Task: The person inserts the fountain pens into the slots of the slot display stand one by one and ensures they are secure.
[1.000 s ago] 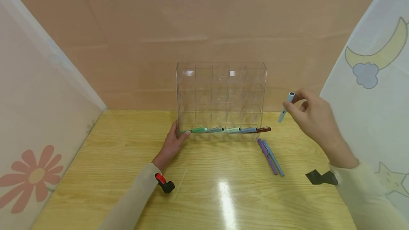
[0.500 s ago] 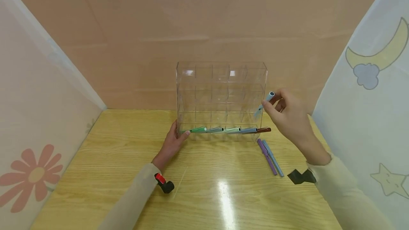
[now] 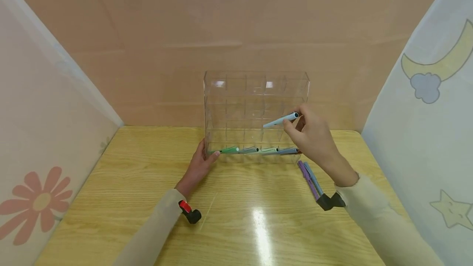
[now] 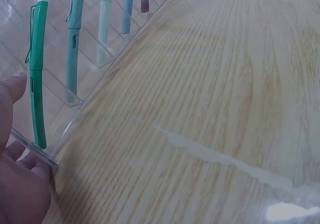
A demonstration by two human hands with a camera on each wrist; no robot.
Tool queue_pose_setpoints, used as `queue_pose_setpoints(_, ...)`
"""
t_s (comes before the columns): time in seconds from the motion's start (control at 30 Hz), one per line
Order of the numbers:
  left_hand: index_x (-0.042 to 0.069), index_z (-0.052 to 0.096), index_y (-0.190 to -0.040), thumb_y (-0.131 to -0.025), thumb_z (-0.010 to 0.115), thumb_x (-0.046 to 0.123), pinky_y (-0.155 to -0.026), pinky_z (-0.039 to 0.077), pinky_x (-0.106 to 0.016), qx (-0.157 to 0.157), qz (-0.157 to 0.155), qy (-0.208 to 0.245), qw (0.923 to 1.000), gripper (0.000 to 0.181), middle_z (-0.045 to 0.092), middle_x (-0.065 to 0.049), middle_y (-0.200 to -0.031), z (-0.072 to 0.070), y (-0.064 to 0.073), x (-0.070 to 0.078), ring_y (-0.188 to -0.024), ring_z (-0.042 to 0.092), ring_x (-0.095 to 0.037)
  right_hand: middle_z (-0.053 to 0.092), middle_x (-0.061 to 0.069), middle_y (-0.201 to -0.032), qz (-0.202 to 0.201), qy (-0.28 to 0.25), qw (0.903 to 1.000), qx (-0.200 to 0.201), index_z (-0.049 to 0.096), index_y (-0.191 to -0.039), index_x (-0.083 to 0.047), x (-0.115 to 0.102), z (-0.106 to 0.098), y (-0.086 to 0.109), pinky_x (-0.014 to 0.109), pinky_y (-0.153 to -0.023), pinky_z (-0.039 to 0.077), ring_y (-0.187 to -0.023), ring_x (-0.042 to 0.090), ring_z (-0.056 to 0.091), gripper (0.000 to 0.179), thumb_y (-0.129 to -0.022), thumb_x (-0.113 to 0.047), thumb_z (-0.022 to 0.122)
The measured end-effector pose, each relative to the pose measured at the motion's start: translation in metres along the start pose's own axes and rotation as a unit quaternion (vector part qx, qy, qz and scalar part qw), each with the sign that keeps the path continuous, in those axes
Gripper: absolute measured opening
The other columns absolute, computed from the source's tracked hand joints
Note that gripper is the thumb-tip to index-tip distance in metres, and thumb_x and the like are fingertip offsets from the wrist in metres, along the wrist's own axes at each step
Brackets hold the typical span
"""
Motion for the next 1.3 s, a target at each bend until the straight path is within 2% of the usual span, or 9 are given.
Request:
queue_pose_setpoints(0.37, 0.015, 0.011, -0.173, -0.109, 0.063, 0.027, -0.132, 0.025, -0.062, -0.006, -0.003, -0.007, 1.0000, 0.083, 0.020, -0.016, -0.179, 0.000, 0.000, 0.000, -0.165, 0.024, -0.042, 0.060, 0.009, -0.075, -0.013, -0.029, 0.9988, -0.038, 0.065, -0.122, 0.000, -0.016, 0.031, -0.012, 0.026, -0.047, 0.036, -0.056, 0.020, 0.050, 0.022, -0.103, -0.011, 0.067)
queue_pose_setpoints(0.57, 0.014, 0.011, -0.173, -0.109, 0.064, 0.027, -0.132, 0.025, -0.061, -0.004, -0.005, -0.012, 0.9999, 0.084, 0.022, -0.017, -0.178, 0.000, 0.000, 0.001, -0.164, 0.025, -0.041, 0.063, 0.008, -0.078, -0.028, -0.033, 0.9980, -0.046, 0.066, -0.124, 0.000, -0.025, 0.046, -0.020, 0.025, -0.048, 0.037, -0.057, 0.019, 0.051, 0.024, -0.103, -0.013, 0.068)
queue_pose_setpoints(0.67, 0.014, 0.011, -0.173, -0.109, 0.063, 0.025, -0.132, 0.024, -0.062, -0.003, -0.005, -0.017, 0.9998, 0.083, 0.020, -0.016, -0.179, 0.000, 0.000, 0.001, -0.165, 0.024, -0.042, 0.064, 0.009, -0.077, -0.024, -0.038, 0.9975, -0.056, 0.067, -0.124, -0.001, -0.030, 0.054, -0.022, 0.025, -0.047, 0.037, -0.056, 0.017, 0.051, 0.024, -0.104, -0.015, 0.068)
queue_pose_setpoints(0.9, 0.013, 0.012, -0.172, -0.110, 0.062, 0.024, -0.132, 0.024, -0.063, -0.002, -0.001, -0.015, 0.9999, 0.080, 0.020, -0.018, -0.179, 0.001, 0.001, 0.003, -0.164, 0.024, -0.043, 0.065, 0.009, -0.087, -0.016, -0.054, 0.9944, -0.090, 0.066, -0.124, -0.003, -0.040, 0.077, -0.028, 0.027, -0.051, 0.041, -0.060, 0.017, 0.053, 0.023, -0.105, -0.018, 0.068)
queue_pose_setpoints(1.13, 0.014, 0.011, -0.173, -0.110, 0.062, 0.026, -0.132, 0.026, -0.062, -0.005, -0.006, -0.015, 0.9999, 0.082, 0.020, -0.017, -0.179, 0.001, 0.001, 0.003, -0.164, 0.026, -0.042, 0.066, 0.007, -0.080, -0.003, -0.074, 0.9903, -0.118, 0.063, -0.125, -0.006, -0.041, 0.095, -0.030, 0.026, -0.046, 0.041, -0.054, 0.017, 0.053, 0.022, -0.107, -0.018, 0.067)
queue_pose_setpoints(1.3, 0.013, 0.010, -0.173, -0.110, 0.061, 0.027, -0.132, 0.024, -0.062, -0.005, -0.006, -0.018, 0.9998, 0.082, 0.019, -0.017, -0.179, 0.001, 0.001, 0.003, -0.164, 0.024, -0.043, 0.067, 0.006, -0.091, 0.007, -0.067, 0.9883, -0.137, 0.063, -0.127, -0.007, -0.041, 0.106, -0.029, 0.026, -0.047, 0.042, -0.057, 0.016, 0.054, 0.024, -0.108, -0.020, 0.066)
Point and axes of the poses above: each hand's wrist, its own y-axis away from the middle knuckle, its own z-axis out of the palm, x = y × z, the point moved 10 cm from there along -y, towards the middle knuckle
